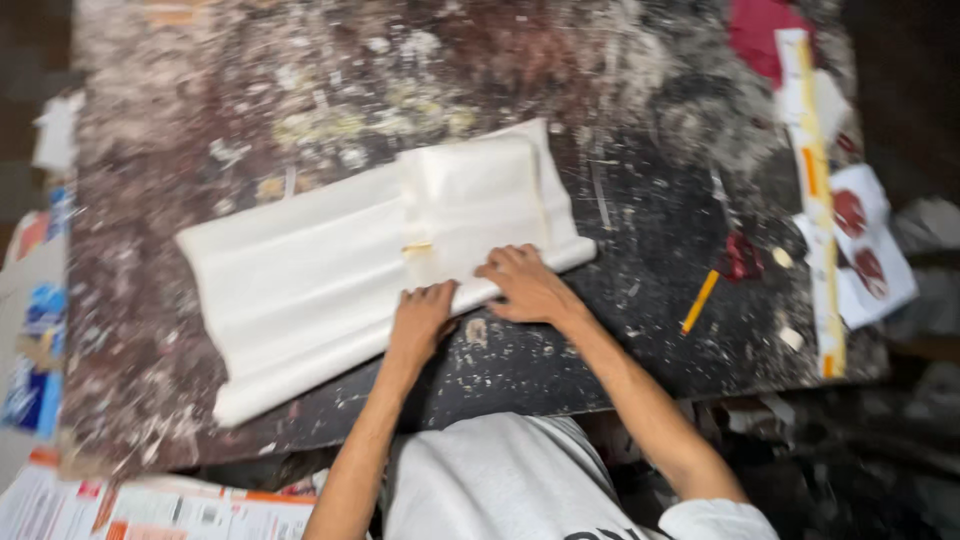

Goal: The person aligns a white fabric piece on a worktable, then uses scissors to cut along a marked edge. After cutting, the person folds and rolls the white fabric, places it aside, and briefly handles a red fabric piece.

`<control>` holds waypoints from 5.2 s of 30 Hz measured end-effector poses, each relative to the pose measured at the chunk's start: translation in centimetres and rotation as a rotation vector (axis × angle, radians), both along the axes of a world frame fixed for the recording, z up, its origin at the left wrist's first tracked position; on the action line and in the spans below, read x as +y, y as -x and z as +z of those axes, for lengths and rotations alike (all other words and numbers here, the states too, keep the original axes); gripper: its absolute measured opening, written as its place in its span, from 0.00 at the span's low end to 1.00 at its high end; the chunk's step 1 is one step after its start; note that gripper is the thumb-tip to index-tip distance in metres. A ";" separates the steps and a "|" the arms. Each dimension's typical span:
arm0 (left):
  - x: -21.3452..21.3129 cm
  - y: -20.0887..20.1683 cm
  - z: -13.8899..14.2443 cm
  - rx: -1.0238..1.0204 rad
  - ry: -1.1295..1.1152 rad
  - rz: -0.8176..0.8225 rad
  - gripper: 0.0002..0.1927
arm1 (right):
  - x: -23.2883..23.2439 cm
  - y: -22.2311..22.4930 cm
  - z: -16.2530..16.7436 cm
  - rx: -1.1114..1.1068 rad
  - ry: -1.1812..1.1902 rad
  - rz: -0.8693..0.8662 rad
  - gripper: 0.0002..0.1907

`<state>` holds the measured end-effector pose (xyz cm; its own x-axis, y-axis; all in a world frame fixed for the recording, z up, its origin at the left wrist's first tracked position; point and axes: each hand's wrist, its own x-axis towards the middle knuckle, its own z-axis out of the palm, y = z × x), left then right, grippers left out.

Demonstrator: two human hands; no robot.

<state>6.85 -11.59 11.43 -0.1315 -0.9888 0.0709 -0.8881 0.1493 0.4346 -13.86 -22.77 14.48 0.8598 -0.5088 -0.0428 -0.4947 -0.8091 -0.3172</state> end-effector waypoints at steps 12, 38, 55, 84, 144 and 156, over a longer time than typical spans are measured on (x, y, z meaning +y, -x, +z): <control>-0.1 2.9 3.0 -0.111 -0.063 0.024 0.33 | 0.6 2.4 -1.0 -0.072 0.112 -0.076 0.34; -0.9 3.0 1.6 -0.001 -0.106 0.124 0.49 | 0.9 0.1 -1.0 -0.067 0.166 -0.042 0.33; 0.5 -2.5 -1.4 -0.044 -0.030 0.123 0.51 | 2.5 -4.5 -1.4 -0.026 0.288 -0.022 0.34; 0.1 -1.1 -0.5 -0.214 0.002 0.151 0.51 | 2.8 -3.9 -1.6 -0.073 0.163 -0.036 0.26; 49.8 -16.9 -9.3 0.324 -0.285 2.162 0.61 | 41.6 -33.8 -14.0 0.307 -0.799 0.505 0.51; 53.2 -19.2 -10.4 0.458 0.007 2.192 0.69 | 45.4 -37.0 -11.5 0.481 -0.075 0.680 0.52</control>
<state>26.03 41.57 1.04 0.8529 0.4685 -0.2304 0.5036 -0.6217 0.5999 23.12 22.64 2.98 0.8578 0.1334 -0.4963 -0.0009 -0.9653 -0.2610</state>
